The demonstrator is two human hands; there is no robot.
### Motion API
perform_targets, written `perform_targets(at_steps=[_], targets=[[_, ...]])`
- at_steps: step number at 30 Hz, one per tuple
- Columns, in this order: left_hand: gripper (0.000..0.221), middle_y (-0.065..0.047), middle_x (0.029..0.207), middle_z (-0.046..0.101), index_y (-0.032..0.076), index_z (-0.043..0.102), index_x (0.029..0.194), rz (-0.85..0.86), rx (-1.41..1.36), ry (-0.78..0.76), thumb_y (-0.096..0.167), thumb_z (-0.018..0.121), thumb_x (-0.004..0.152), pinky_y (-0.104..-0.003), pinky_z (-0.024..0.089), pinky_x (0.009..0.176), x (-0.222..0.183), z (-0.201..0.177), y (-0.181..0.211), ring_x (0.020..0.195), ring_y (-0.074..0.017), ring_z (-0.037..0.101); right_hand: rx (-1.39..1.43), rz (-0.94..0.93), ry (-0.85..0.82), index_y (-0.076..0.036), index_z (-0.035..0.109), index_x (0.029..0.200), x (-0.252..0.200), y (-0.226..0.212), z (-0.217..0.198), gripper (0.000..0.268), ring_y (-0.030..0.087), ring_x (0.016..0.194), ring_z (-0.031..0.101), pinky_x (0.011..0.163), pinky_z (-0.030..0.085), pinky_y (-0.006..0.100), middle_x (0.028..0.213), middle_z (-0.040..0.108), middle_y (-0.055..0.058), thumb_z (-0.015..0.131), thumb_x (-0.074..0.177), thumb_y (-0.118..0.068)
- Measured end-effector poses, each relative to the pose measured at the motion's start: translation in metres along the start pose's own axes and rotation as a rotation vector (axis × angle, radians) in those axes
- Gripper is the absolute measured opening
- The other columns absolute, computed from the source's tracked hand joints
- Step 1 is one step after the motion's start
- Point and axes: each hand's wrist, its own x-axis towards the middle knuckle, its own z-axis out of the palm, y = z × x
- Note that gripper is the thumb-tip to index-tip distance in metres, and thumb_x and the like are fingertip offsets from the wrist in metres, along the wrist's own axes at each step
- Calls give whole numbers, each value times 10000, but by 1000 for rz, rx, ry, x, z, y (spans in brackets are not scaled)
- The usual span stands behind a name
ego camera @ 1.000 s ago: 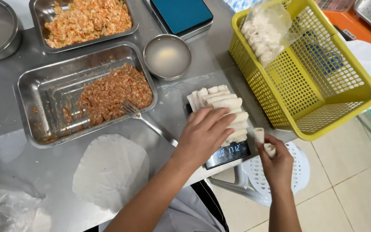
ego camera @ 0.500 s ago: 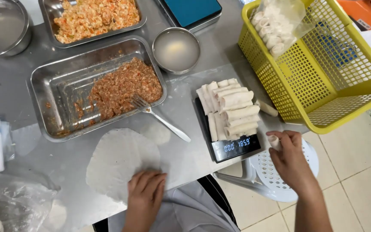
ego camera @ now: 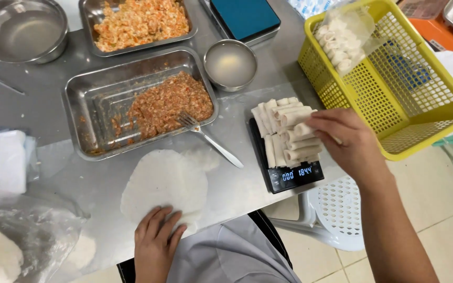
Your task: Rolling spring rolls by placing filling on wrappers, folding, and rolling them into cylinders.
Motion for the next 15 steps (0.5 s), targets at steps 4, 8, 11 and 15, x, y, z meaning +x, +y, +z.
perform_targets(at_steps=[4,8,11,15], targets=[[223,49,1253,662,240,738,1152,-18,6,2,293,711,937,-375,454,1016,3,-2,-2,1274,-204,574,40,36,-69,-27,718,1238,-11,-1,10,272,275,1167,641,1074,510,382,1287,658,118,695,972,23],[128,-11,1043,708,117,737,1034,33,-140,-14,189,646,980,-387,450,964,24,-31,10,1064,-234,616,133,56,64,-79,653,1300,-34,-31,32,498,323,1303,618,1124,524,449,1330,639,125,857,846,-90],[103,-19,842,630,99,698,987,198,-242,-56,181,637,986,-360,461,738,46,-67,28,781,-215,581,489,-15,-204,-120,501,1418,-26,-118,72,798,351,1437,465,1181,421,496,1460,504,127,882,754,-344],[134,-15,928,766,51,682,990,287,-395,-56,156,599,989,-342,511,593,56,-103,31,631,-184,646,802,184,-714,-204,542,1398,-26,-165,132,639,183,1096,693,956,505,319,1190,707,19,681,801,-28]])
